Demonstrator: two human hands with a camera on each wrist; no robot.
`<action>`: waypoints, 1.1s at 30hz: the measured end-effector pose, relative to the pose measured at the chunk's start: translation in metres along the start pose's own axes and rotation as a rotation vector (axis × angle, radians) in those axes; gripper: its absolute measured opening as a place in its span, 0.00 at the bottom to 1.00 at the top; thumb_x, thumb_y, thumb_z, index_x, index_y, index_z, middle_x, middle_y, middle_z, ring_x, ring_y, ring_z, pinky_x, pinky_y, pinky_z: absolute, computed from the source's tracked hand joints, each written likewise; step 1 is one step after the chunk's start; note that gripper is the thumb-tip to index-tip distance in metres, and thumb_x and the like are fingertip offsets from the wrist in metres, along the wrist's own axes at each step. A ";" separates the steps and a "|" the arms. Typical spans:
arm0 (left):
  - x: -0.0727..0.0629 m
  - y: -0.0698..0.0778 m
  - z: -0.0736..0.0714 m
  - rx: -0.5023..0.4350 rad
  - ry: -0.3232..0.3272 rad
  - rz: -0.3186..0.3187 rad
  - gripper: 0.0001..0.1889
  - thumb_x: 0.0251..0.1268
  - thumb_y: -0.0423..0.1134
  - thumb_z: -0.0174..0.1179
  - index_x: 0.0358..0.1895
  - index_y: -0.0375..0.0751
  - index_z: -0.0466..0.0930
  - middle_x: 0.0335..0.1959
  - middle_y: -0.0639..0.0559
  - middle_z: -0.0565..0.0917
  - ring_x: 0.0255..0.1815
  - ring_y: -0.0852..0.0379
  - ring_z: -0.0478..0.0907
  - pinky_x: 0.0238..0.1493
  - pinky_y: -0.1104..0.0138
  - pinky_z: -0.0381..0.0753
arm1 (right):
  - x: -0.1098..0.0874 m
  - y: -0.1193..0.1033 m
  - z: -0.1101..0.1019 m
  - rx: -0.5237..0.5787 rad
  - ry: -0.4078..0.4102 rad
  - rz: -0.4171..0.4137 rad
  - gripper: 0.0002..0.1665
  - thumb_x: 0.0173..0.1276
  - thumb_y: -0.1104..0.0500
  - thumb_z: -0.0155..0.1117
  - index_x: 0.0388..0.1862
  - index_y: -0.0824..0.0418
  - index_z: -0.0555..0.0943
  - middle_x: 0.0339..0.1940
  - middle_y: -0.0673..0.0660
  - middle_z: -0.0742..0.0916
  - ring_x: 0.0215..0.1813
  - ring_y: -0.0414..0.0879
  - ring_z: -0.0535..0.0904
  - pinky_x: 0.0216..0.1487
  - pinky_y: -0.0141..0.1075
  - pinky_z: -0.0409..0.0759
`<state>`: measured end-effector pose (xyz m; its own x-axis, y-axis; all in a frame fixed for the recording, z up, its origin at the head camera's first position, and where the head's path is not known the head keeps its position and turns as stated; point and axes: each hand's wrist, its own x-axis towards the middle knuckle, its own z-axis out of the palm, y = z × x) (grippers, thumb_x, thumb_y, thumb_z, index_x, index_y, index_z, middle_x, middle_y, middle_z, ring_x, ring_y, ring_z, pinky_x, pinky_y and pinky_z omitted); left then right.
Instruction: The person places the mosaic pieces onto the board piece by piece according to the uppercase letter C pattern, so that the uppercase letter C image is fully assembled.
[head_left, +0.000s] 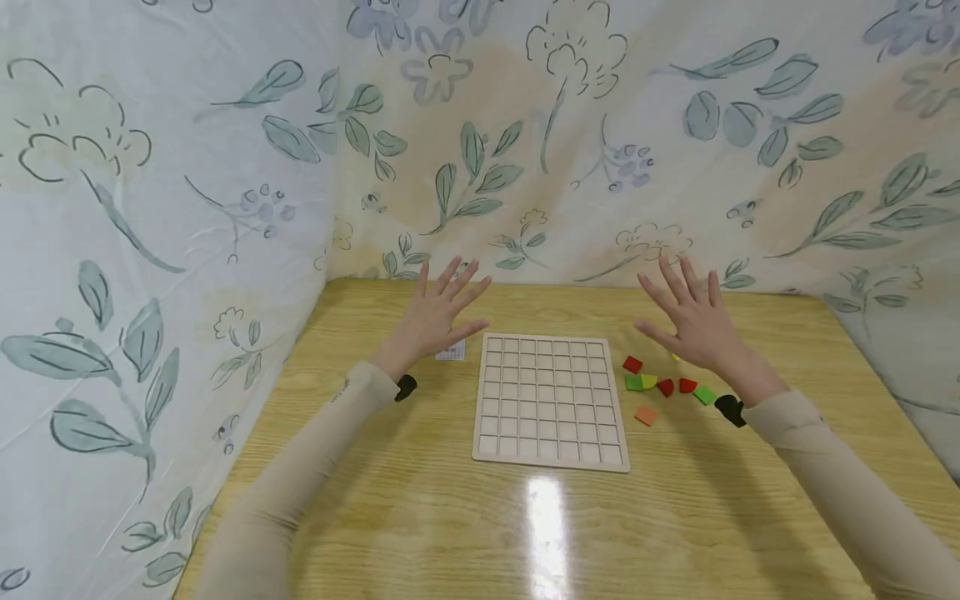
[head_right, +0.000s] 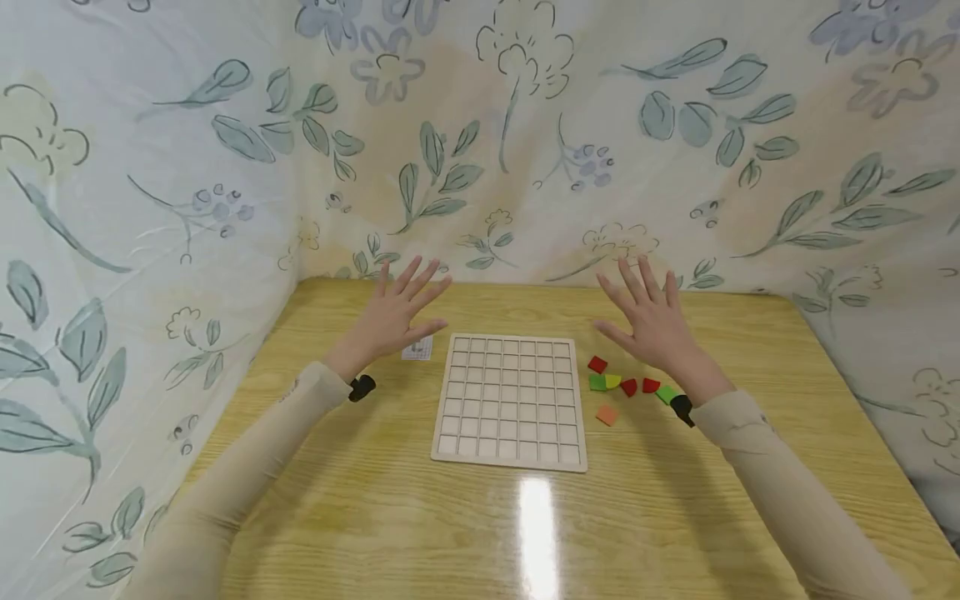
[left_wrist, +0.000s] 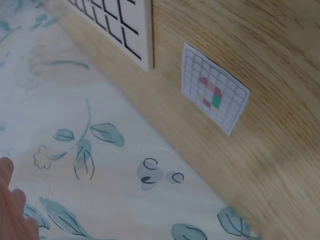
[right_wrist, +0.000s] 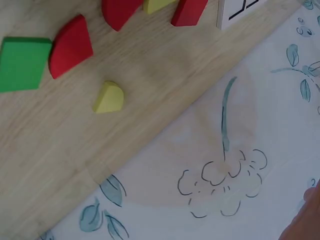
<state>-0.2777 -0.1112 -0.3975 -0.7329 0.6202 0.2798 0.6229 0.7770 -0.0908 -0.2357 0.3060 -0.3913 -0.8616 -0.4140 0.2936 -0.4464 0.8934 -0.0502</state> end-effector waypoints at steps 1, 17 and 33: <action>-0.001 0.001 0.000 -0.022 -0.012 -0.008 0.39 0.65 0.65 0.43 0.74 0.60 0.40 0.76 0.52 0.41 0.76 0.50 0.31 0.67 0.44 0.19 | -0.002 0.001 0.001 0.010 -0.006 0.001 0.45 0.66 0.38 0.54 0.75 0.48 0.50 0.77 0.54 0.41 0.75 0.52 0.25 0.67 0.61 0.24; -0.022 0.012 0.019 -0.170 -0.082 -0.091 0.41 0.66 0.64 0.44 0.75 0.55 0.37 0.75 0.56 0.31 0.76 0.52 0.29 0.69 0.45 0.25 | -0.032 0.017 0.023 0.144 -0.062 0.041 0.38 0.68 0.45 0.56 0.73 0.53 0.58 0.76 0.62 0.47 0.75 0.55 0.28 0.66 0.64 0.26; -0.055 0.029 0.044 -0.259 -0.193 -0.121 0.40 0.66 0.65 0.42 0.75 0.57 0.37 0.75 0.55 0.30 0.75 0.50 0.26 0.69 0.43 0.27 | -0.054 0.046 0.050 0.279 -0.144 0.087 0.38 0.68 0.50 0.57 0.73 0.54 0.56 0.75 0.67 0.48 0.75 0.61 0.30 0.63 0.65 0.20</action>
<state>-0.2314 -0.1181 -0.4572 -0.8288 0.5531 0.0854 0.5586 0.8086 0.1844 -0.2222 0.3608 -0.4573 -0.9157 -0.3767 0.1399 -0.4018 0.8525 -0.3345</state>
